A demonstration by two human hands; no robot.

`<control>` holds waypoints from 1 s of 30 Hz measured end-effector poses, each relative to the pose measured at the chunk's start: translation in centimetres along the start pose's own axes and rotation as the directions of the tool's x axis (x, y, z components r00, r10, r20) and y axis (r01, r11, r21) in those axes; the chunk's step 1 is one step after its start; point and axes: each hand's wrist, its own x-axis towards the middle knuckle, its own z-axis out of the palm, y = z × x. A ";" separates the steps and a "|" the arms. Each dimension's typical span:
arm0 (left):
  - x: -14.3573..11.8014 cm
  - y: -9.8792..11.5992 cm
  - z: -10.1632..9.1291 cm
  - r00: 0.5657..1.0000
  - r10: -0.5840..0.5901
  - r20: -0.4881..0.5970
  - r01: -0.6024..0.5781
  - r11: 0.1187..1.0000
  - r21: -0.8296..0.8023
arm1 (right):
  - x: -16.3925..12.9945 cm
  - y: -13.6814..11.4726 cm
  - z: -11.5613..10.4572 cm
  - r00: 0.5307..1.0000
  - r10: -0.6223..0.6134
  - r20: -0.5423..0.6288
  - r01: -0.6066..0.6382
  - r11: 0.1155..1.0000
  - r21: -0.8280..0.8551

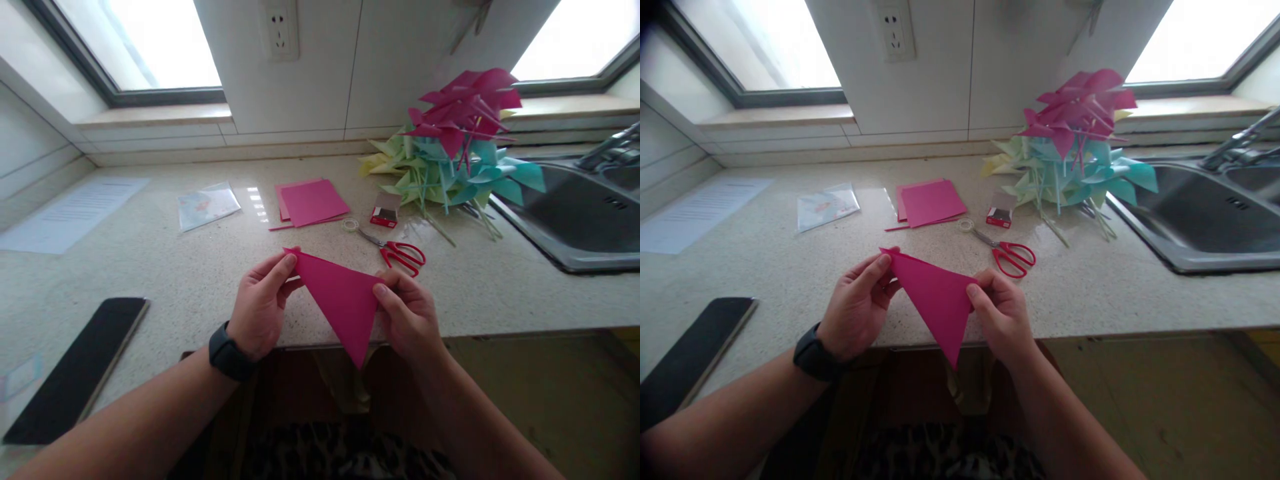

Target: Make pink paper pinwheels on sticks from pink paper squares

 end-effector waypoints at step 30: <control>0.4 0.3 -0.1 0.999 0.028 -0.033 -0.031 0.992 -0.122 | 0.1 0.4 -0.6 1.000 0.023 0.001 -0.023 0.999 0.030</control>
